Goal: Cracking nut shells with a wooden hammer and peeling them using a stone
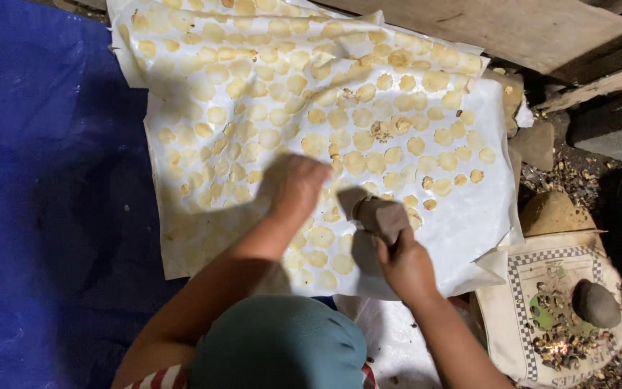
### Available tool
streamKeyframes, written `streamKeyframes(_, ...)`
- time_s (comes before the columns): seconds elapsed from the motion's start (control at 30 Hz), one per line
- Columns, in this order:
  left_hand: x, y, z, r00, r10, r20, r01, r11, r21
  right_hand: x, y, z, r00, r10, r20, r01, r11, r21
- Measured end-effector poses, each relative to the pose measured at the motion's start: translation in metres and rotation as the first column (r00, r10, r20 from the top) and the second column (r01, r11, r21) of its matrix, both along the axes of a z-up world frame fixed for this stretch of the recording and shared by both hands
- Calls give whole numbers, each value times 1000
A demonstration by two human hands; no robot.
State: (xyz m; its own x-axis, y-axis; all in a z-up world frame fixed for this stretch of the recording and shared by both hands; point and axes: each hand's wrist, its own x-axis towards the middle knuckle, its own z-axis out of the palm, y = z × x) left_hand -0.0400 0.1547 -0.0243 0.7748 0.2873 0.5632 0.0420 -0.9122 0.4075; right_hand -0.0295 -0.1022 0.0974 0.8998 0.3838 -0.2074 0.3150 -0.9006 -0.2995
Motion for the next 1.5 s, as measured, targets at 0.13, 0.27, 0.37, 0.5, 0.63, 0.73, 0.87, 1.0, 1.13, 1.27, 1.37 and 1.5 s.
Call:
streamKeyframes(0.13, -38, -42, 58, 978, -191, -88, 178, 974, -140, 10, 6, 56, 993, -57, -102, 74, 983, 166)
streamKeyframes(0.27, -49, -47, 96, 913, -217, -345, 160, 970, -185, -4, -8, 121, 993, -116, 25, 95, 899, 427)
streamKeyframes(0.37, -47, -52, 87, 972, -190, -140, 172, 977, -127, -17, -15, 128, 961, 73, 266, -247, 653, 716)
streamKeyframes(0.5, -45, -41, 77, 959, -242, -146, 219, 963, -159, -15, 35, 74, 793, 210, 572, -541, 673, 504)
streamKeyframes(0.63, -41, -10, 56, 998, 3, -68, -11, 993, -119, -21, 21, -29, 948, 184, 261, -203, 978, 46)
streamKeyframes(0.73, -38, 4, 50, 996, 61, -59, -69, 986, -153, -7, 22, -19, 977, 190, 101, -193, 981, 16)
streamKeyframes(0.87, -21, 7, 37, 999, 30, 25, -23, 971, -238, 16, 36, 52, 981, 110, -158, -100, 992, 73)
streamKeyframes(1.0, -20, 22, 20, 999, 49, 19, -39, 936, -350, -2, 34, 49, 1000, 28, -6, -27, 987, 158)
streamKeyframes(1.13, -9, 4, 14, 987, 115, -116, -148, 930, -335, -6, 31, -3, 986, 112, 120, -125, 987, 101)
streamKeyframes(1.27, 8, -17, 14, 993, 93, -70, -97, 993, -59, 4, 23, 3, 992, 79, -103, -70, 994, 89)
streamKeyframes(1.37, 12, -20, 43, 993, -117, -22, 117, 993, 1, -10, -13, 10, 988, -69, -139, 80, 994, 74)
streamKeyframes(1.5, 18, 3, 74, 877, -288, -385, 173, 936, -307, -18, -47, 33, 958, -198, -208, 237, 954, 182)
